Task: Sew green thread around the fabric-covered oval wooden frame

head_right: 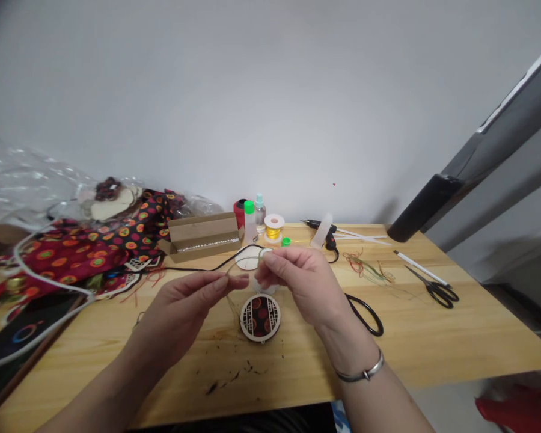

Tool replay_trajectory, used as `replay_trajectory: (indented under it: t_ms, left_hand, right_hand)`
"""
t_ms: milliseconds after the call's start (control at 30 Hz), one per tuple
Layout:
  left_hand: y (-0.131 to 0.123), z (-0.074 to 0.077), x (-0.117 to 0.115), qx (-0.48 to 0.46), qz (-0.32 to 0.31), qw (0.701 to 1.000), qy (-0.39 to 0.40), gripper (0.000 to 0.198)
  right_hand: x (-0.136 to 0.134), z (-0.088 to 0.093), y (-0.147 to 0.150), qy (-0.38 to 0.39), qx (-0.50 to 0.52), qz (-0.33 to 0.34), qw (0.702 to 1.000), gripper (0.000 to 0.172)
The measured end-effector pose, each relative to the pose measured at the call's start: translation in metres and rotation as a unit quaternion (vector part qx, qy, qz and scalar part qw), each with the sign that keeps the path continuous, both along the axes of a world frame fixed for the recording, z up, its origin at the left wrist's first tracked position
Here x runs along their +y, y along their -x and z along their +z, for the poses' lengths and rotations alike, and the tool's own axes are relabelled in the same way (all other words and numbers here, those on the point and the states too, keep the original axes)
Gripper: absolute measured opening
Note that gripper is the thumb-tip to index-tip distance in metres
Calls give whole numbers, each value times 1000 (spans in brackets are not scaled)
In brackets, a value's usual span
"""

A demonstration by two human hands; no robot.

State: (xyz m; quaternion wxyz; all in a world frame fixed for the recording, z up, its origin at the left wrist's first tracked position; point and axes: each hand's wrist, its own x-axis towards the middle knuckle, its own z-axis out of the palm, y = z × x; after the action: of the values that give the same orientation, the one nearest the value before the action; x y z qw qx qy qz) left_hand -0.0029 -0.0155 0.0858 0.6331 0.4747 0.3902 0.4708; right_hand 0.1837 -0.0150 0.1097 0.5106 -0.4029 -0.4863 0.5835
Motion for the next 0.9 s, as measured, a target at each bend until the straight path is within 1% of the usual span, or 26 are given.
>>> replay_trajectory:
  t_ms: [133, 233, 300, 400, 533, 733, 900]
  left_hand:
    - [-2, 4, 2, -137, -1, 987, 82, 13]
    - [-3, 5, 4, -183, -7, 979, 92, 12]
    - [-3, 3, 5, -191, 4, 977, 93, 12]
    - [-4, 0, 5, -194, 25, 975, 104, 10]
    - [-4, -1, 6, -203, 45, 973, 104, 8]
    - [-4, 2, 8, -214, 32, 972, 87, 10]
    - [-3, 3, 8, -216, 32, 972, 91, 11]
  right_hand:
    - [0, -8, 11, 42, 32, 23, 998, 17]
    - [0, -16, 20, 38, 71, 36, 996, 10]
    - [-1, -19, 25, 27, 94, 36, 995, 8]
    - [-1, -24, 31, 24, 111, 23, 993, 9]
    - [-2, -26, 34, 34, 95, 21, 995, 12]
    - [-2, -27, 35, 37, 79, 38, 995, 15]
    - [-1, -28, 37, 40, 81, 26, 996, 13]
